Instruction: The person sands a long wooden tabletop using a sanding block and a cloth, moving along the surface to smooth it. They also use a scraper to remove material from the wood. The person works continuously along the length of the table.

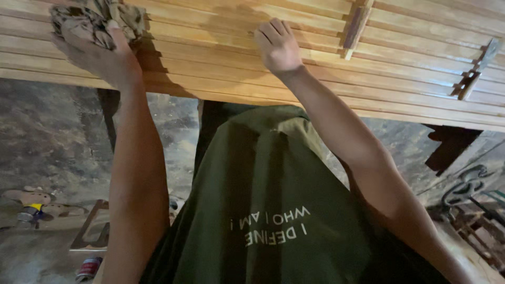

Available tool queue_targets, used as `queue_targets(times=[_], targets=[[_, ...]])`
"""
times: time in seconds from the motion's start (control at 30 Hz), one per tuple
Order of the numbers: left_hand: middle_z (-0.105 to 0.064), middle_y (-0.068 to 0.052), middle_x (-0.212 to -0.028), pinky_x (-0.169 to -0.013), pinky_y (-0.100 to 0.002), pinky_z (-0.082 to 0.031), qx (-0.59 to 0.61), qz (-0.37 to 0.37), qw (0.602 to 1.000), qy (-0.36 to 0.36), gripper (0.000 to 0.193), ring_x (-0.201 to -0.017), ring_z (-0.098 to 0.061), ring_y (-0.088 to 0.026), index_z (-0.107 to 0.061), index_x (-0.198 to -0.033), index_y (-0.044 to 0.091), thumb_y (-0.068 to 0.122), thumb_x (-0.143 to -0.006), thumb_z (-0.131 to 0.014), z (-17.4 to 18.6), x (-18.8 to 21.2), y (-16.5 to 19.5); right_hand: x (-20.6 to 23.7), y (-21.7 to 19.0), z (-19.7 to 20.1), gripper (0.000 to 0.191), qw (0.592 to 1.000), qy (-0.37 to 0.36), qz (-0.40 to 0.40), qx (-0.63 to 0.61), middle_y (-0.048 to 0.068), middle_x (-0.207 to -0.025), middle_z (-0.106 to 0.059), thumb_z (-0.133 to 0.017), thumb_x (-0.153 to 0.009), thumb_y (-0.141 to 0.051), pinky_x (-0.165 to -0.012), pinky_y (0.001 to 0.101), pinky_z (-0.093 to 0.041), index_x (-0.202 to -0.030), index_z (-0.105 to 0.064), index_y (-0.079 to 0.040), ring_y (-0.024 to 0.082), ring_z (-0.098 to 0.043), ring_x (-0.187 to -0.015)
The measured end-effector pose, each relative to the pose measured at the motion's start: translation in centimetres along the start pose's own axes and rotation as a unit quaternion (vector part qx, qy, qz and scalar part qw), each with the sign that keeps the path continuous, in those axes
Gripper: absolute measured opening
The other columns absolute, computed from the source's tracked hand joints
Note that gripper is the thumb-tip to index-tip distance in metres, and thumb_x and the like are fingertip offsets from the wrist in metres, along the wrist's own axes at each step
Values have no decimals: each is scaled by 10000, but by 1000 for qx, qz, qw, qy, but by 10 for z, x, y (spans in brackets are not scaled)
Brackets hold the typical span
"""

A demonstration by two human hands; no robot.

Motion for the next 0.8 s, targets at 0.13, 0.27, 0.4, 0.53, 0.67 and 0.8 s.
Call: queue_targets(times=[0.13, 0.27, 0.4, 0.53, 0.67, 0.8], targets=[[-88, -221, -1724, -1279, -551, -339, 16, -26, 997, -65, 943, -1600, -193, -445, -106, -1679, 41, 493, -1035, -625, 4, 3, -2, 57, 48, 56, 174, 990, 59, -69, -106, 141, -1064, -688, -741, -934, -20, -828, 468, -526, -1107, -763, -10, 342, -627, -985], [-28, -243, -1734, -1282, -522, -379, 305, 3, 944, -124, 1000, -1628, -196, -449, -32, -1667, 17, 244, -974, -717, 0, 21, 28, 101, 75, 90, 137, 998, 3, -64, 28, 136, -1006, -681, -713, -931, 68, -840, 492, -525, -1039, -744, -10, 350, -654, -951], [-176, -196, -1747, -1348, -530, -189, 231, -70, 969, -55, 998, -1592, -194, -418, -69, -1682, 32, 182, -997, -780, -5, 48, 79, 82, 54, 58, 229, 996, 80, -37, 3, 152, -1042, -687, -684, -860, 64, -865, 500, -555, -1073, -747, 9, 359, -660, -979], [-220, -195, -1707, -1355, -487, -197, 295, -76, 947, -102, 924, -1607, -213, -404, -109, -1691, 44, 169, -1066, -777, -7, 53, 82, 74, 39, 46, 213, 998, 26, 5, 61, 127, -1085, -695, -711, -857, -32, -873, 484, -563, -1064, -751, -65, 342, -656, -1005], [-208, -201, -1707, -1354, -503, -171, 271, -115, 949, -109, 912, -1604, -191, -424, -114, -1688, 31, 191, -1065, -761, -4, 46, 76, 103, 69, 94, 253, 996, -25, -57, 57, 152, -1233, -722, -697, -931, -6, -883, 446, -540, -1177, -753, -29, 311, -637, -1013], [-202, -175, -1707, -1372, -504, -177, 217, -113, 965, -91, 881, -1606, -202, -396, -136, -1692, 50, 225, -1068, -732, -9, 47, 80, 90, 67, 74, 202, 992, -27, -115, 45, 111, -1089, -688, -707, -960, 22, -886, 441, -535, -1140, -760, -53, 329, -631, -1014]])
Point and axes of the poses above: each hand's wrist, its own x-axis away from the middle knuckle, its own z-axis out of the back of the hand, y = z × x, the point moved 7 cm from there along -x, towards the middle knuckle
